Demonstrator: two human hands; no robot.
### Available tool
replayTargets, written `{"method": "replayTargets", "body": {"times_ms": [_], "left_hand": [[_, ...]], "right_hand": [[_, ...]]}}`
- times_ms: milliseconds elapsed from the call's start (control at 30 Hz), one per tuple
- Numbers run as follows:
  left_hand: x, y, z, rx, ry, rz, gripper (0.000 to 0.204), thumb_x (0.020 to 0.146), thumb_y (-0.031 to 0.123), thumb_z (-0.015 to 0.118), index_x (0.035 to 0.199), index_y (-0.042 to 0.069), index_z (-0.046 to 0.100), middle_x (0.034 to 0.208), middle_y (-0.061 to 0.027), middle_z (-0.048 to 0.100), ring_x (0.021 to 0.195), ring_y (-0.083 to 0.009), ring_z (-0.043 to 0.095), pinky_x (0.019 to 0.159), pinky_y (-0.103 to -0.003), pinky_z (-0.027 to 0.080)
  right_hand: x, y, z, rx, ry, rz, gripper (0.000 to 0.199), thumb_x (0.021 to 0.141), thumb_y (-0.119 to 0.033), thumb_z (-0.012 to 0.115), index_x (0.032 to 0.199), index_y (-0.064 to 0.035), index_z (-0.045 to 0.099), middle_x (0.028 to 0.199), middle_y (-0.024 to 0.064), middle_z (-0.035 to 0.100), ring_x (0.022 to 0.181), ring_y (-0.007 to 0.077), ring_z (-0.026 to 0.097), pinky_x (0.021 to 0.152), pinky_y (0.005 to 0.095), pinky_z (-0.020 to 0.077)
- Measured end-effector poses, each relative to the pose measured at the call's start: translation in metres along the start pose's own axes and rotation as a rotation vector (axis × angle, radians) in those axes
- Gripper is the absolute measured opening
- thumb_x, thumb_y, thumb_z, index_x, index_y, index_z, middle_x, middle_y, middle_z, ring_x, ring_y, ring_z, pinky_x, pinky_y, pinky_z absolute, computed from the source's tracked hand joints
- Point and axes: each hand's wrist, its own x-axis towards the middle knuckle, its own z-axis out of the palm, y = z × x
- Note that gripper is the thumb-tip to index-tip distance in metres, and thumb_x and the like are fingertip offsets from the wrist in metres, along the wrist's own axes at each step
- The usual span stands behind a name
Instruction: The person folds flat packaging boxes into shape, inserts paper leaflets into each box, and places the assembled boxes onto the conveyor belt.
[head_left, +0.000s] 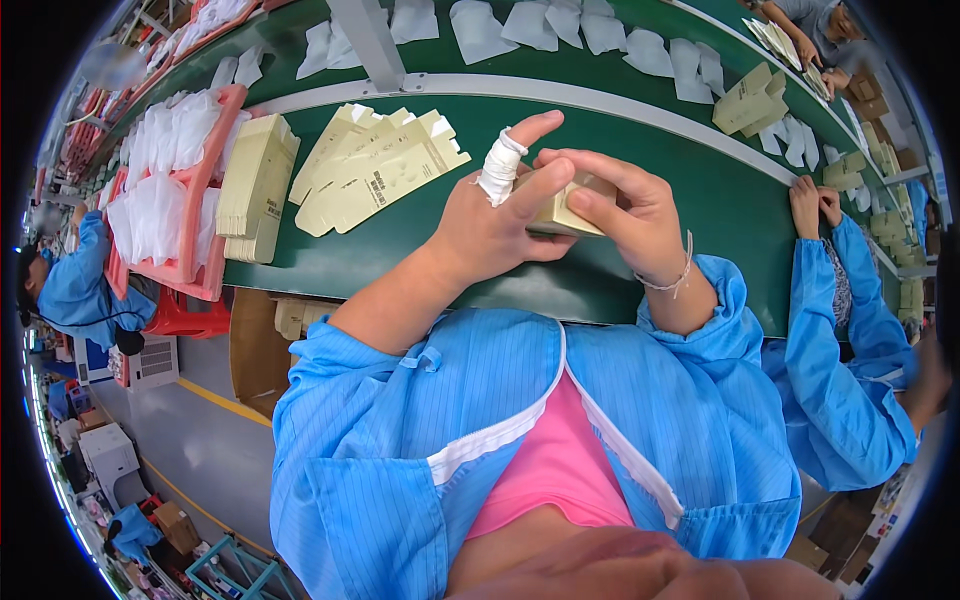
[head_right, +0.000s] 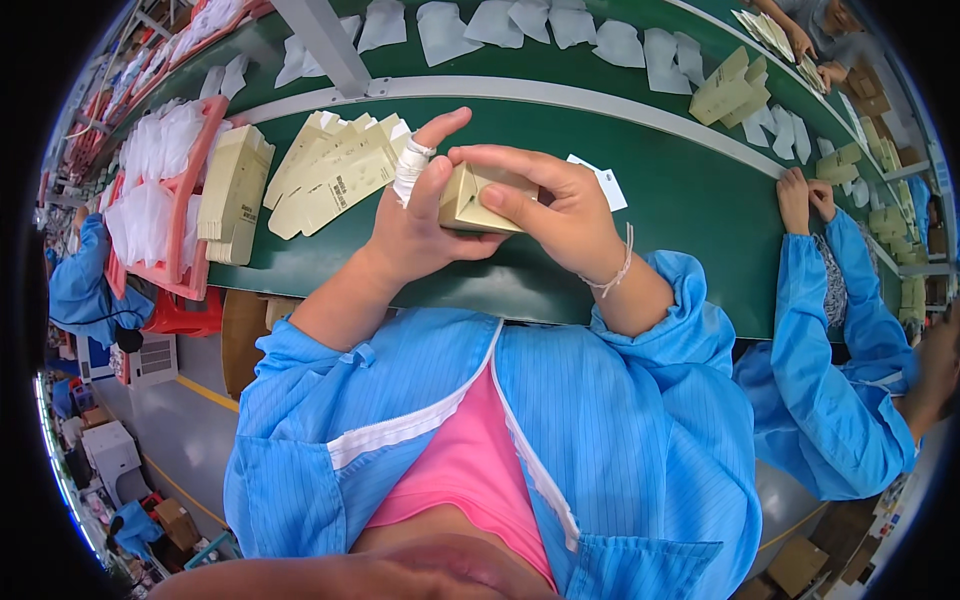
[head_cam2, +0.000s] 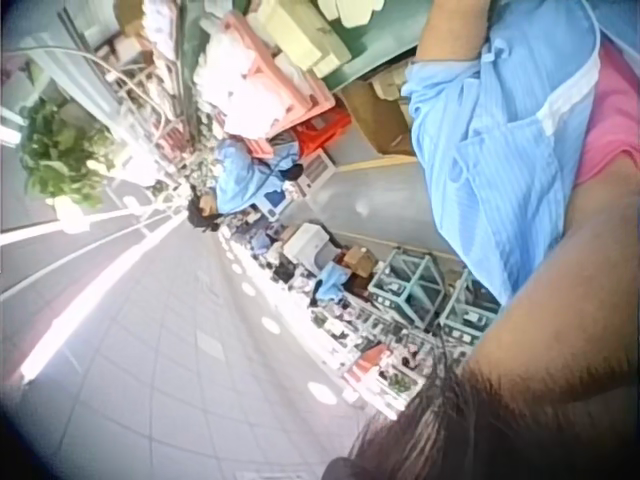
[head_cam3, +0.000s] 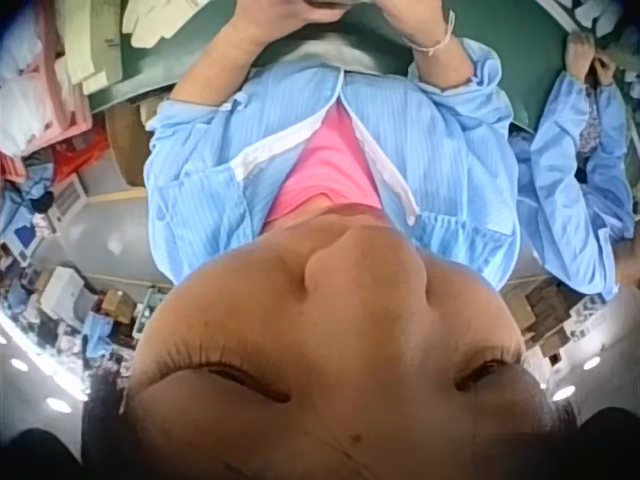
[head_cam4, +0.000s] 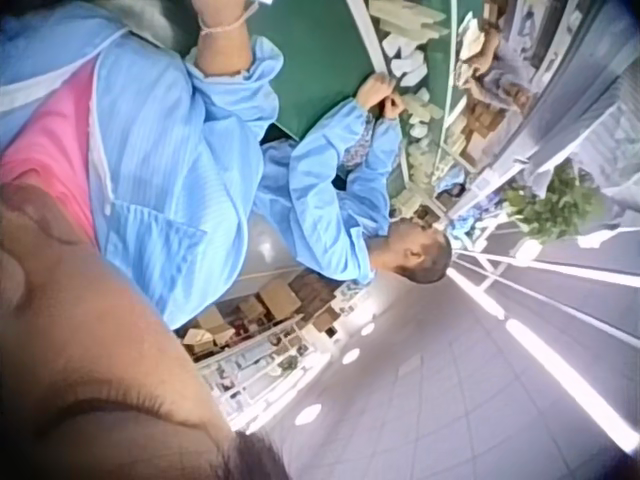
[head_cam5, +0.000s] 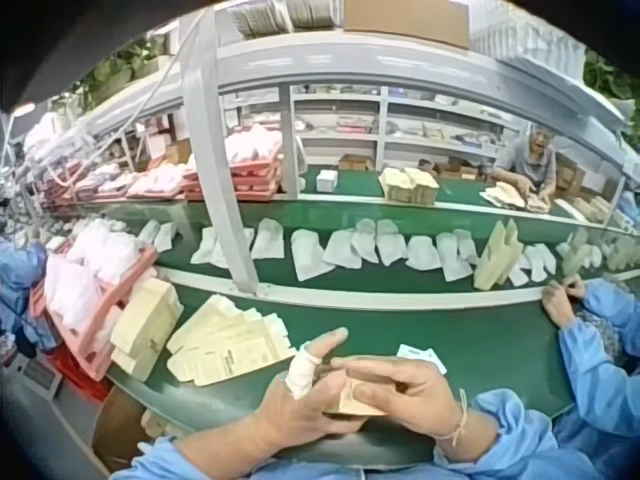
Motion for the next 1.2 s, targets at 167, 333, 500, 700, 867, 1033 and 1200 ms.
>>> {"method": "replayTargets", "body": {"times_ms": [167, 333, 500, 700, 867, 1033, 1200], "left_hand": [[0.000, -0.009, -0.002, 0.042, -0.035, -0.010, 0.095, 0.054, 0.015, 0.083, 0.136, 0.022, 0.036, 0.141, -0.0119, 0.037, 0.089, -0.0270, 0.063, 0.068, -0.033, 0.054], [-0.001, 0.000, -0.003, 0.092, 0.211, -0.359, 0.091, 0.066, 0.012, 0.081, 0.140, 0.009, 0.028, 0.139, -0.0164, 0.040, 0.111, -0.0271, 0.057, 0.088, -0.037, 0.049], [-0.005, -0.007, -0.016, -1.646, 0.166, -1.241, 0.067, 0.076, 0.009, 0.073, 0.132, 0.001, 0.037, 0.130, -0.0123, 0.050, 0.110, -0.0200, 0.055, 0.096, -0.035, 0.044], [-0.014, -0.014, -0.018, -0.875, 0.164, -1.059, 0.053, 0.080, 0.004, 0.068, 0.126, 0.003, 0.043, 0.119, -0.0101, 0.057, 0.111, -0.0193, 0.055, 0.095, -0.035, 0.043], [-0.016, -0.010, -0.018, -0.884, 0.046, -1.076, 0.053, 0.079, 0.004, 0.069, 0.126, 0.004, 0.044, 0.119, -0.0089, 0.057, 0.110, -0.0183, 0.055, 0.096, -0.034, 0.043], [-0.014, -0.010, -0.018, -0.916, 0.009, -1.059, 0.054, 0.079, 0.004, 0.069, 0.127, 0.004, 0.044, 0.120, -0.0090, 0.057, 0.111, -0.0177, 0.054, 0.096, -0.033, 0.042], [-0.015, -0.008, -0.021, -0.906, -0.013, -1.070, 0.057, 0.078, 0.005, 0.070, 0.128, 0.003, 0.042, 0.121, -0.0091, 0.056, 0.111, -0.0175, 0.054, 0.096, -0.033, 0.043]], "right_hand": [[0.001, 0.006, 0.001, -0.226, 0.116, -0.093, 0.037, 0.085, -0.008, 0.063, 0.121, -0.0032, 0.058, 0.120, 0.0121, 0.061, 0.108, 0.0238, 0.059, 0.094, 0.0346, 0.0457], [-0.006, 0.025, -0.014, -0.687, 0.196, -0.607, 0.050, 0.075, -0.005, 0.069, 0.123, -0.0051, 0.055, 0.121, 0.0128, 0.059, 0.110, 0.0307, 0.057, 0.095, 0.0368, 0.0455], [-0.010, 0.034, -0.017, -1.036, -0.267, -0.704, 0.056, 0.068, -0.008, 0.074, 0.120, -0.0049, 0.054, 0.122, 0.0118, 0.057, 0.115, 0.0337, 0.053, 0.097, 0.0386, 0.0433], [-0.013, 0.056, -0.076, -1.350, 0.251, -0.046, 0.044, 0.069, -0.011, 0.077, 0.110, -0.0051, 0.060, 0.119, 0.0124, 0.056, 0.114, 0.0320, 0.047, 0.097, 0.0382, 0.0407], [-0.010, 0.073, -0.112, -1.338, 0.144, 0.359, 0.039, 0.068, -0.018, 0.079, 0.101, -0.0056, 0.064, 0.116, 0.0121, 0.056, 0.110, 0.0303, 0.047, 0.095, 0.0353, 0.0419], [0.000, 0.071, -0.117, -1.251, 0.054, 0.450, 0.037, 0.067, -0.019, 0.080, 0.097, -0.0048, 0.064, 0.108, 0.0117, 0.058, 0.106, 0.0291, 0.049, 0.092, 0.0335, 0.0427], [0.005, 0.066, -0.112, -1.185, -0.003, 0.444, 0.030, 0.071, -0.010, 0.076, 0.098, -0.0032, 0.064, 0.094, 0.0086, 0.060, 0.094, 0.0265, 0.055, 0.085, 0.0308, 0.0457]]}}
